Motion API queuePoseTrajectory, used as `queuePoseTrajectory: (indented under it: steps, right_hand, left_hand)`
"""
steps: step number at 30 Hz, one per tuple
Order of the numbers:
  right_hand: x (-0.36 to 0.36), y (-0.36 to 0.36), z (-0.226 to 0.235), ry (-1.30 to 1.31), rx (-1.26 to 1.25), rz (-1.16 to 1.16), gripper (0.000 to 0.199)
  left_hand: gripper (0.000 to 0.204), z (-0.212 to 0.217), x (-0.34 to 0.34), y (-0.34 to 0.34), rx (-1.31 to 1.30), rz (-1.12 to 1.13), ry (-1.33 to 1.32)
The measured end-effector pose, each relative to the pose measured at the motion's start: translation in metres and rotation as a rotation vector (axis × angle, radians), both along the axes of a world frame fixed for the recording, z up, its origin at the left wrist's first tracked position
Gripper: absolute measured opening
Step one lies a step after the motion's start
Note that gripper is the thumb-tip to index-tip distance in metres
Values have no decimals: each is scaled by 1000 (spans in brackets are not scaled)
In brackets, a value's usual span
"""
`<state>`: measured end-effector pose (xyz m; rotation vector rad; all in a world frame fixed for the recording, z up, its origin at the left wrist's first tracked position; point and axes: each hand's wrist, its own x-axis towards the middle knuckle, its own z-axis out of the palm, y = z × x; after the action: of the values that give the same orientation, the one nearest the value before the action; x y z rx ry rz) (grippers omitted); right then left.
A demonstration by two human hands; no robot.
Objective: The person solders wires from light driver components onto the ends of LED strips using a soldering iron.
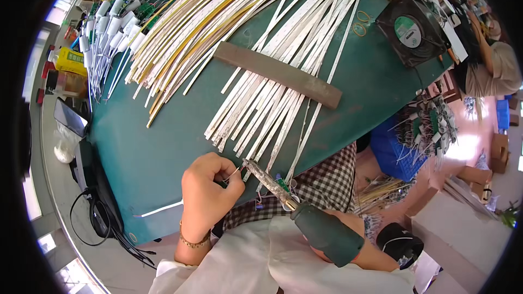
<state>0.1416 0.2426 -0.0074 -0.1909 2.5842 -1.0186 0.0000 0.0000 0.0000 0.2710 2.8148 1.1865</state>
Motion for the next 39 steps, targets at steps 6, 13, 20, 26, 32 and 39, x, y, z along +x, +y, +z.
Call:
queuePoseTrajectory:
  steps: [6, 13, 20, 26, 32, 39]
  right_hand:
    - [117, 78, -76, 198, -8, 13, 43]
    - [29, 9, -16, 209, 68, 3, 44]
    - [-7, -9, 22, 225, 64, -4, 14]
    - [-5, -8, 36, -24, 232, -4, 14]
    - [2, -6, 34, 9, 196, -48, 15]
    - [9, -7, 23, -111, 169, -132, 16]
  left_hand:
    - [6, 1, -6, -8, 51, -19, -26]
    - [7, -1, -4, 0, 19, -32, -10]
    - [7, -2, -4, -2, 19, -29, 12]
    - [7, -1, -4, -2, 14, -27, 23]
    - [7, -2, -4, -3, 20, -22, 35]
    - [7, -2, -4, -2, 16, -32, 36]
